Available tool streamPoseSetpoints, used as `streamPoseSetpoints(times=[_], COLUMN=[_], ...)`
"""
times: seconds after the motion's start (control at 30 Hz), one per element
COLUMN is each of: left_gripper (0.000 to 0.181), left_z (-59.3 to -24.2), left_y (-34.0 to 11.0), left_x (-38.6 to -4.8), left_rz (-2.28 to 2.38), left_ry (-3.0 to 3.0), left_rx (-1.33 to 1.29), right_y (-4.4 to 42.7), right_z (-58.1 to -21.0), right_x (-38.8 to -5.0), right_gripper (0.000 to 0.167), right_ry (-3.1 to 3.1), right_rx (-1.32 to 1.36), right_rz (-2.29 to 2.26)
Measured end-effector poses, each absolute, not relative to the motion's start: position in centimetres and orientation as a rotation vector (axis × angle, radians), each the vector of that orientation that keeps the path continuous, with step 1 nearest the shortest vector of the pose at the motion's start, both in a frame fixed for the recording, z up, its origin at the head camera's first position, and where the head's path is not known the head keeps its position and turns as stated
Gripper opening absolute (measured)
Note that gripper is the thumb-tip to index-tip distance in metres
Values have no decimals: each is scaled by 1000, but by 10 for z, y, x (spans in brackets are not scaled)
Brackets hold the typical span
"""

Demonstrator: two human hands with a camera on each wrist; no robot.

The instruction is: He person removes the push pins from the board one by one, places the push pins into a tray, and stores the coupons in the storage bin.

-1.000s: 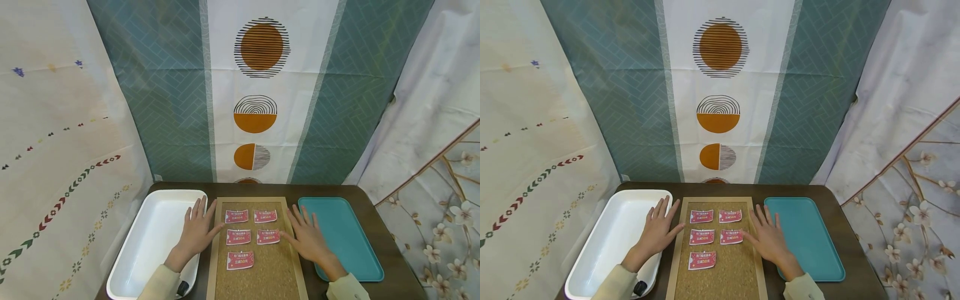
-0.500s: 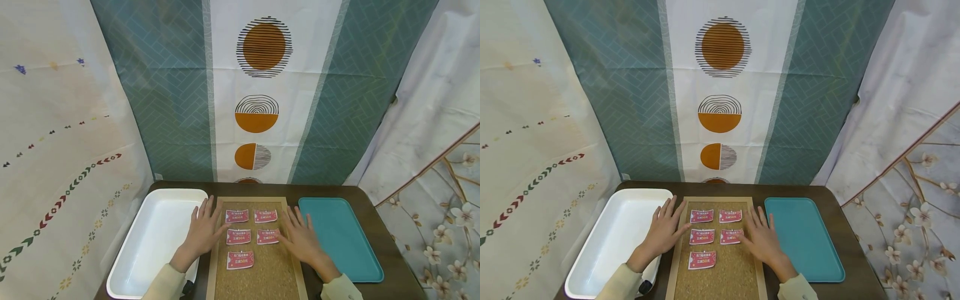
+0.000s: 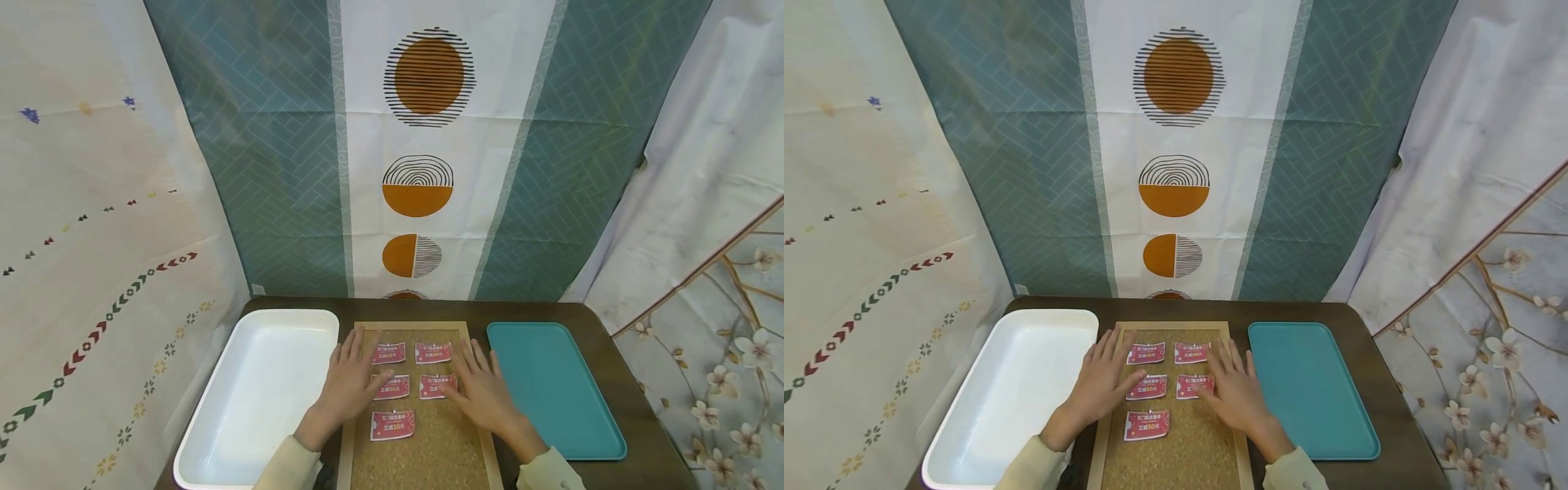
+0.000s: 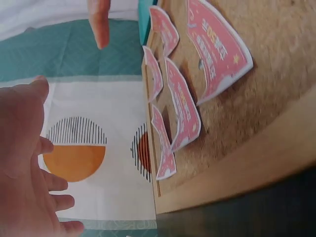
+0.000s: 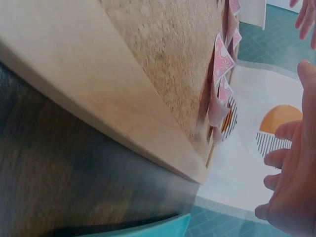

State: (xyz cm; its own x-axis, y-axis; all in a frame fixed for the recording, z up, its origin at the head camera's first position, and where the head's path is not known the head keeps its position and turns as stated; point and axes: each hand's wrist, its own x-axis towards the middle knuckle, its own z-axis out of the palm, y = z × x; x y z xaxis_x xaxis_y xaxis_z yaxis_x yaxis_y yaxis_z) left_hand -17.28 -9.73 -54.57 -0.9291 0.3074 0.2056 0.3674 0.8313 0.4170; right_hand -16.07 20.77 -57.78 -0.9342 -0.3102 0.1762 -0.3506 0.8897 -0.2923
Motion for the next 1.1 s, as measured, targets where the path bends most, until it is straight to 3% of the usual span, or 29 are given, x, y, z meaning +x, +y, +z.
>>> streamPoseSetpoints(times=[0.53,0.83,1.1], left_gripper=[83,82,72], left_z=[-556,-563,-567], left_y=[-85,-82,-81], left_x=[-158,-146,-140], left_rz=[-830,-1188,-1136], left_ry=[-2965,-2936,-2902], left_rx=[-516,-498,-445], right_y=[190,184,174], right_z=[-586,-588,-587], right_x=[-157,-155,-157], right_gripper=[72,77,70], right_ry=[-2962,-2962,-2946], right_rx=[548,581,598], right_rz=[474,460,496])
